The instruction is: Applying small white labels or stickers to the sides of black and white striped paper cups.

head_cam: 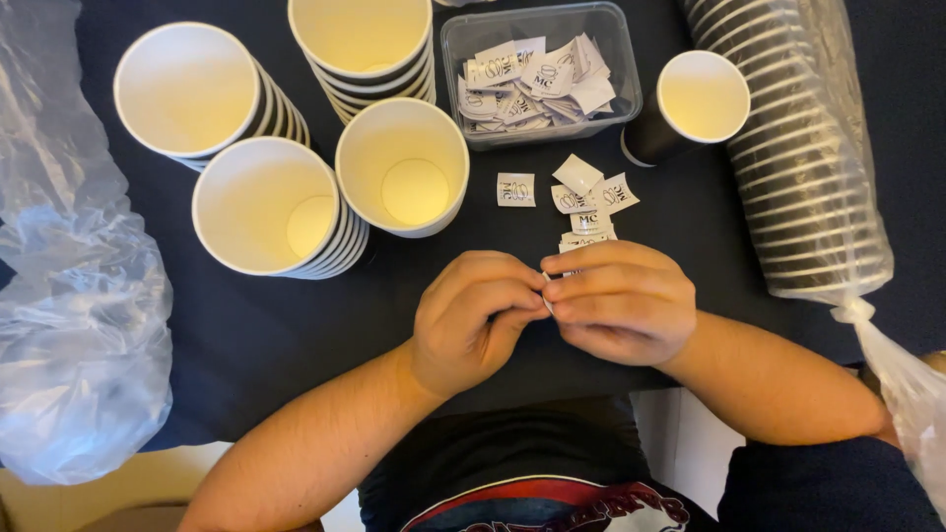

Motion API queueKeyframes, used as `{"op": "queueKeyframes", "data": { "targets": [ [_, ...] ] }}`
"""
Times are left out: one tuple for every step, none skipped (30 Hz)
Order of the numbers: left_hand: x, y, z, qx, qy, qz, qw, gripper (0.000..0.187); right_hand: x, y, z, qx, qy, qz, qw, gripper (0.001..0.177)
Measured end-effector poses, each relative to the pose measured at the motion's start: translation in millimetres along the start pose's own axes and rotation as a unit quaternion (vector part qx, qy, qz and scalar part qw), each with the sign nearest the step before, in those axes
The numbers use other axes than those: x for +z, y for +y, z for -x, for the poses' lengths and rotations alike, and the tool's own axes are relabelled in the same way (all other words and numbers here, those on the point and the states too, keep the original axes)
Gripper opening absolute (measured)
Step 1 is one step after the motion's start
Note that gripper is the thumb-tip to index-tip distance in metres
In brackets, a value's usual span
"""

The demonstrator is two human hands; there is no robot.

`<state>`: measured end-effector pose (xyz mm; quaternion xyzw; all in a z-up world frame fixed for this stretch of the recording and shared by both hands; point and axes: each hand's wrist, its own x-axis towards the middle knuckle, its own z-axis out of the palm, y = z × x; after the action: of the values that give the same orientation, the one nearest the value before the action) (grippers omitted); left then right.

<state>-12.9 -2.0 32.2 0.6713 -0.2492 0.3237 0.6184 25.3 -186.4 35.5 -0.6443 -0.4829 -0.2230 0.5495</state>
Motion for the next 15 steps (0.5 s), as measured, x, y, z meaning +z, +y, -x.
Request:
{"op": "queueKeyframes", "data": {
  "targets": [
    [-0.4,0.7,-0.2,0.014,0.002,-0.001,1.0,0.007,-0.3,0.7,1.4,-0.02,-0.004,0.009,1.0,0.011],
    [-0.3,-0.2,0.9,0.012,0.002,-0.001,1.0,0.007,-1.7,0.0,3.0,-0.018,-0.004,0.009,1.0,0.011],
    [-0.2,-1.1,1.6,0.028,0.003,0.0,1.0,0.007,-3.1,-0.7,4.4,-0.029,-0.013,0.016,0.999,0.011],
    [-0.1,-1.9,2.2,0.044,0.005,0.001,0.999,0.007,-4.7,-1.4,5.6,-0.039,-0.022,0.024,0.999,0.011],
    [-1.2,-1.1,0.8,0.043,0.004,0.001,0.999,0.007,-5.4,-2.2,6.2,-0.037,-0.022,0.024,0.999,0.011],
    [-2.2,-0.1,-0.5,0.054,0.003,-0.007,0.999,0.006,-6.2,-3.2,6.9,-0.039,-0.025,0.037,0.998,0.012],
    [-3.3,0.8,-1.9,0.064,0.002,-0.015,0.998,0.006,-6.9,-4.2,7.6,-0.041,-0.028,0.049,0.998,0.012],
    [-3.0,0.1,-2.8,0.063,0.001,-0.014,0.998,0.006,-7.1,-5.2,7.2,-0.04,-0.027,0.049,0.998,0.012],
    [-2.7,-0.7,-4.1,0.089,0.01,-0.022,0.996,0.006,-7.3,-6.0,6.6,-0.045,-0.03,0.051,0.997,0.011],
    [-2.4,-1.6,-5.3,0.115,0.019,-0.03,0.993,0.008,-7.6,-6.9,6.0,-0.05,-0.033,0.053,0.997,0.01],
    [-2.0,-0.1,-7.1,0.114,0.018,-0.03,0.993,0.008,-8.0,-7.4,5.8,-0.049,-0.032,0.053,0.997,0.01],
    [-1.6,1.4,-8.9,0.121,0.025,-0.029,0.992,0.007,-8.3,-8.0,5.6,-0.051,-0.037,0.059,0.996,0.01],
    [-1.2,2.9,-10.7,0.128,0.033,-0.028,0.991,0.008,-8.8,-8.7,5.4,-0.054,-0.041,0.064,0.996,0.01],
    [-0.7,2.6,-10.8,0.127,0.032,-0.028,0.991,0.008,-8.3,-9.2,4.4,-0.053,-0.041,0.064,0.996,0.01],
    [-0.1,2.2,-11.0,0.14,0.038,-0.035,0.989,0.008,-7.9,-9.9,3.4,-0.059,-0.038,0.071,0.995,0.01]
  ]
}}
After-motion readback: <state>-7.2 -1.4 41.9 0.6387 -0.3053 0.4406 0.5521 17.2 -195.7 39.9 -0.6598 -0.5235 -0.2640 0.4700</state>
